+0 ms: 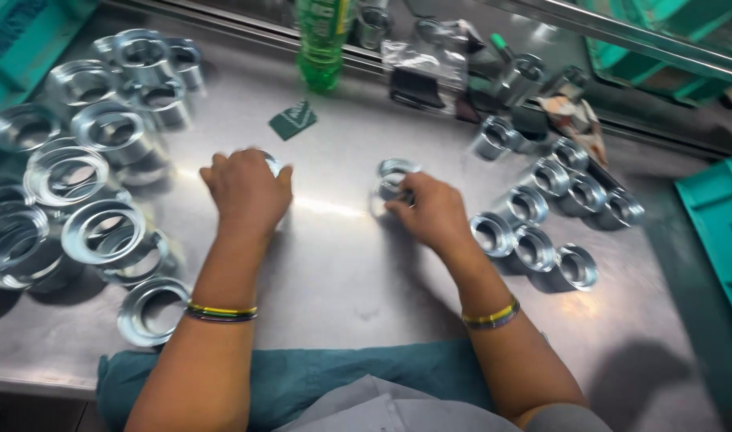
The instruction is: Assembling small metal rings into larger cylindrical metal casings on a production line.
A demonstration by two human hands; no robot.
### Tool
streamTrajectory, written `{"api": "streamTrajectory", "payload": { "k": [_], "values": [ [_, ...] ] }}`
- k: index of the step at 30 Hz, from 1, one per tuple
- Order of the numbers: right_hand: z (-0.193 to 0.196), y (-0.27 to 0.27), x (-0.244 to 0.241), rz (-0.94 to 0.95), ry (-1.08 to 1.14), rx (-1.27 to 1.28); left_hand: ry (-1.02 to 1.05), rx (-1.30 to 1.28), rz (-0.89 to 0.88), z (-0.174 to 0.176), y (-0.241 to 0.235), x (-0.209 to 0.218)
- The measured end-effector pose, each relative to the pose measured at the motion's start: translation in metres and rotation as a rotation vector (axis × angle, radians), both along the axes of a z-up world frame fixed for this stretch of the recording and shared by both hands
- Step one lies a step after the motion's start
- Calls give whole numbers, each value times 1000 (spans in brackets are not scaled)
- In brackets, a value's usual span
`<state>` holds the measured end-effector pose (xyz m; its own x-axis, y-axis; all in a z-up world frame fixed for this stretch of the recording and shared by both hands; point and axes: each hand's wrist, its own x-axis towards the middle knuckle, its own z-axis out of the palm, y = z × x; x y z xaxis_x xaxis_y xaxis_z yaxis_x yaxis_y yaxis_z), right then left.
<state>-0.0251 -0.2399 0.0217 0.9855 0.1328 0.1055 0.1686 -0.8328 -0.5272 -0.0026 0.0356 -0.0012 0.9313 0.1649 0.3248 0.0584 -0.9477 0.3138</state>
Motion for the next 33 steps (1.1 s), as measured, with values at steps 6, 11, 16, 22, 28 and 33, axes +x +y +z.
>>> {"api": "streamTrajectory", "payload": {
  "k": [6,11,16,22,28,33],
  "values": [
    [-30,-90,25,-301,-145,-384,376,21,-136,-2,-8,2],
    [-4,-31,12,-153,-475,-103,297,-806,-349,-25,-26,14],
    [-18,-27,22,-70,-432,20,291,-1566,-417,-3,-38,1],
    [-28,-93,38,-391,-33,-588,20,-513,-274,-3,-39,-1],
    [-36,-77,40,-155,131,1005,31,-96,-270,-11,-33,-2],
    [-38,-24,24,8,733,2060,-36,52,-144,-29,-21,6]
  ]
}}
